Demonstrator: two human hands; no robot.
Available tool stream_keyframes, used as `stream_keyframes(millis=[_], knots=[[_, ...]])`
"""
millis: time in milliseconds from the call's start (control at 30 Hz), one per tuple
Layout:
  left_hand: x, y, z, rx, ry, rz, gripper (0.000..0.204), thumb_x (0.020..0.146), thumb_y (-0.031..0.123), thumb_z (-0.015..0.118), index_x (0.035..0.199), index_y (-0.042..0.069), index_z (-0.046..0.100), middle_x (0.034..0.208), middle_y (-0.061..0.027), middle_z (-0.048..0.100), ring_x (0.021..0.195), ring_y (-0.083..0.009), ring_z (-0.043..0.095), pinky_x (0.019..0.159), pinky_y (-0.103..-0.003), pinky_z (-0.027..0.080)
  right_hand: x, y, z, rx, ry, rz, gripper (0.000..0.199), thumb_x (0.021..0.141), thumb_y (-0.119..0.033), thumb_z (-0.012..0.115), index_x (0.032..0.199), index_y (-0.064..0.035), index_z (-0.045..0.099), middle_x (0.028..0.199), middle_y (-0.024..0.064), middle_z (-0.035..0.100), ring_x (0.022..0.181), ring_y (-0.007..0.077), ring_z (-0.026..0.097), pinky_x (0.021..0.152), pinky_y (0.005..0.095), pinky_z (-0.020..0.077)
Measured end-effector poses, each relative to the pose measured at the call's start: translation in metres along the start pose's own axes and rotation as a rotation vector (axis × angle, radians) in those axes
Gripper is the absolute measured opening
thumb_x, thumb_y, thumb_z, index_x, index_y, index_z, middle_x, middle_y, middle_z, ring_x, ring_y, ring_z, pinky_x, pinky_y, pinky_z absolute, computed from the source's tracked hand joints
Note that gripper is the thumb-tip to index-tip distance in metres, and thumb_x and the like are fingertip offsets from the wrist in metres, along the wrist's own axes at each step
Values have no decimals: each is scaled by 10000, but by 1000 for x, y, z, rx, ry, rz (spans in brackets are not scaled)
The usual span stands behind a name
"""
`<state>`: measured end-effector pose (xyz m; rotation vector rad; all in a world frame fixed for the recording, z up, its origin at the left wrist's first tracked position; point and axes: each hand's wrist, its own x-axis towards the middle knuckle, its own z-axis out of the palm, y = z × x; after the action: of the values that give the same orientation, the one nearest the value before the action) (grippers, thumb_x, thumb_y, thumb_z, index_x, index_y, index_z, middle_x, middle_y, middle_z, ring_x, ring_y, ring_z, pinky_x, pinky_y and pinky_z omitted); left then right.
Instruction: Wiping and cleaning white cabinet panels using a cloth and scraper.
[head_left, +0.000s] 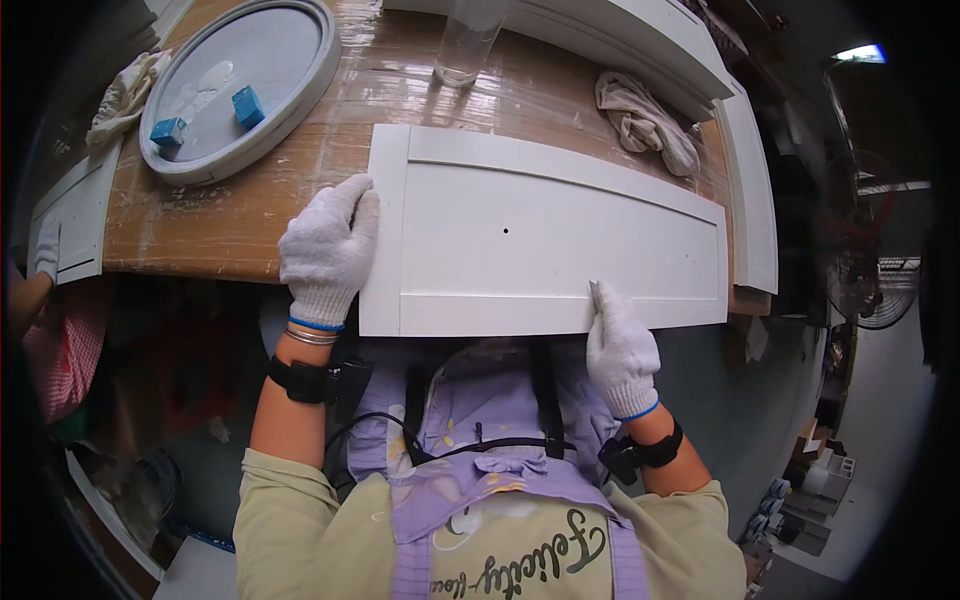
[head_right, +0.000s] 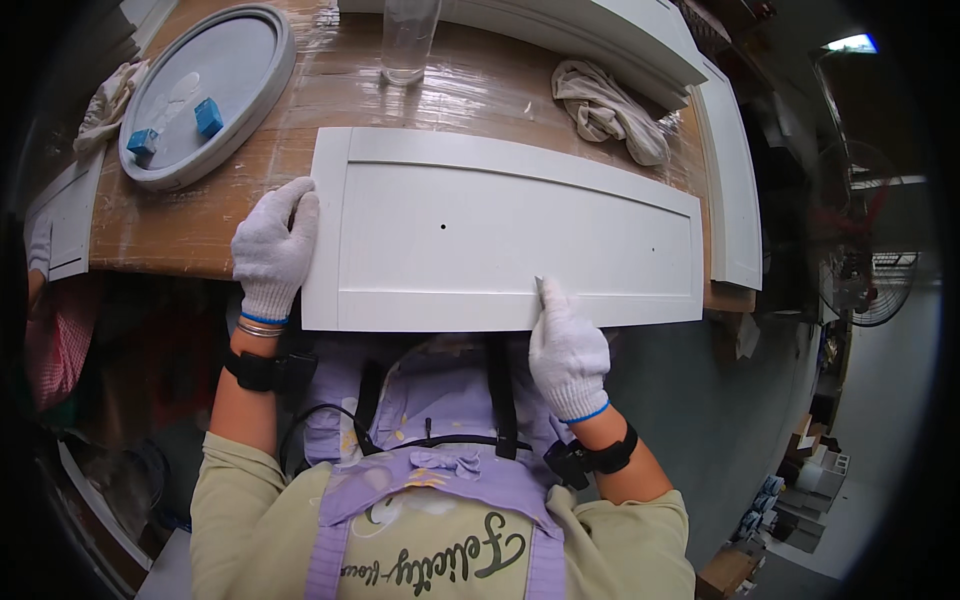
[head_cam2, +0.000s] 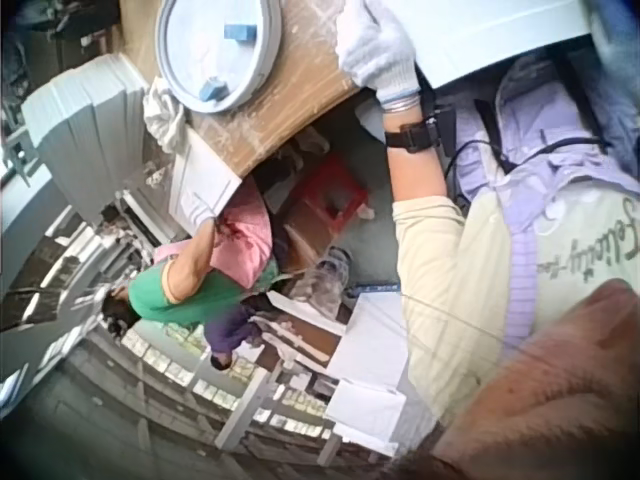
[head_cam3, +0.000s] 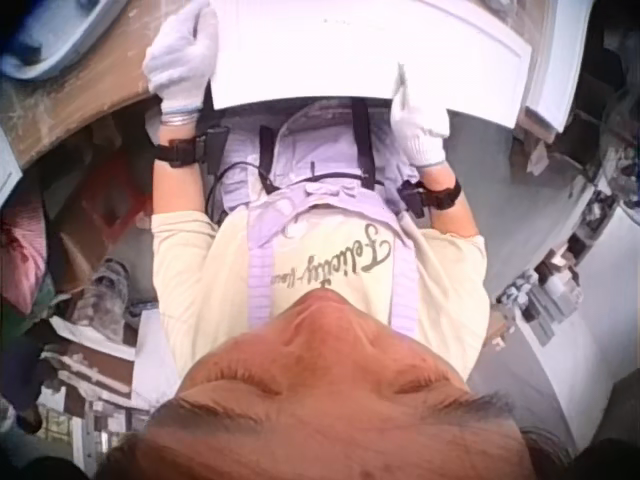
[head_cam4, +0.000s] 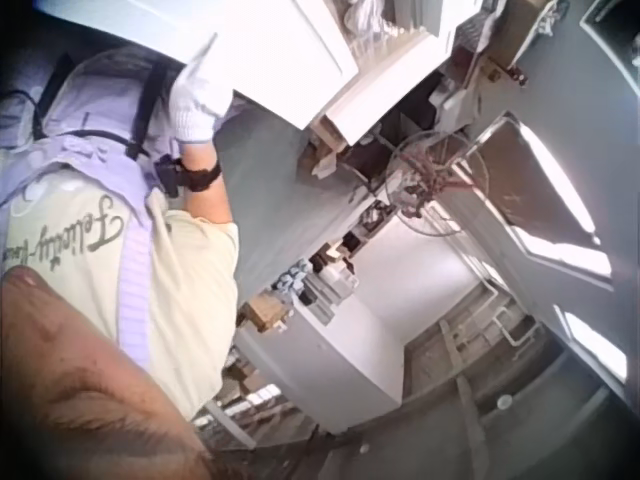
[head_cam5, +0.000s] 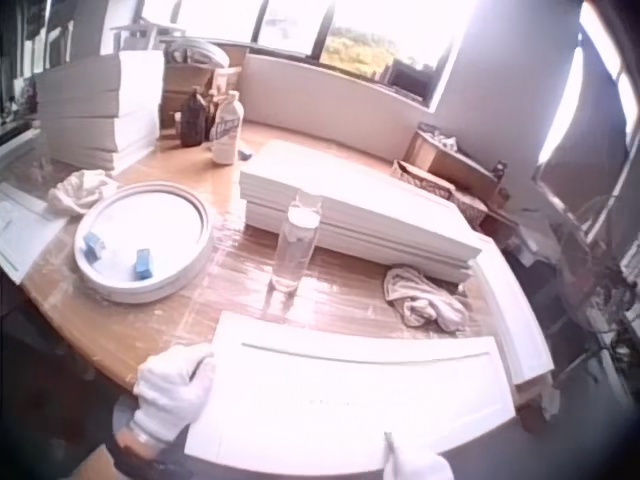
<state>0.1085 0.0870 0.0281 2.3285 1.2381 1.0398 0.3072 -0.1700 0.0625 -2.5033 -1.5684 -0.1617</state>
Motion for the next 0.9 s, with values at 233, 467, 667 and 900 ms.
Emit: stream_keyframes(millis=[233,467,667,900], knots=[[-3,-4,3,-86,-68,-56,256,886,215,611,1058,34,669,980,-142,680,885,-269,667,793,-341,523,10,-9,-5,172,84,-84,351,812,-54,576,1162,-84,589,835,131,609,692,305,600,602,408,495],[-3,-20,5,-175,-188,-173,312,917,167,593,1157,-33,604,1118,-144,649,1034,-207,611,924,-319,470,-22,123,-2,-110,157,213,243,882,-192,572,1120,-152,606,729,130,584,662,301,607,567,421,498],[1,14,-20,5,-273,-257,333,920,125,573,1214,-31,558,1176,-133,608,1073,-204,578,945,-319,455,-63,267,-11,-88,318,749,242,894,-236,557,1109,-135,602,951,139,610,839,327,620,716,443,518],[-55,202,16,29,-547,505,548,747,121,708,1259,48,525,1136,-178,562,1067,-357,546,919,-432,444,-50,214,-17,26,104,324,167,866,-188,593,1004,-100,628,874,132,594,798,304,612,665,427,508]])
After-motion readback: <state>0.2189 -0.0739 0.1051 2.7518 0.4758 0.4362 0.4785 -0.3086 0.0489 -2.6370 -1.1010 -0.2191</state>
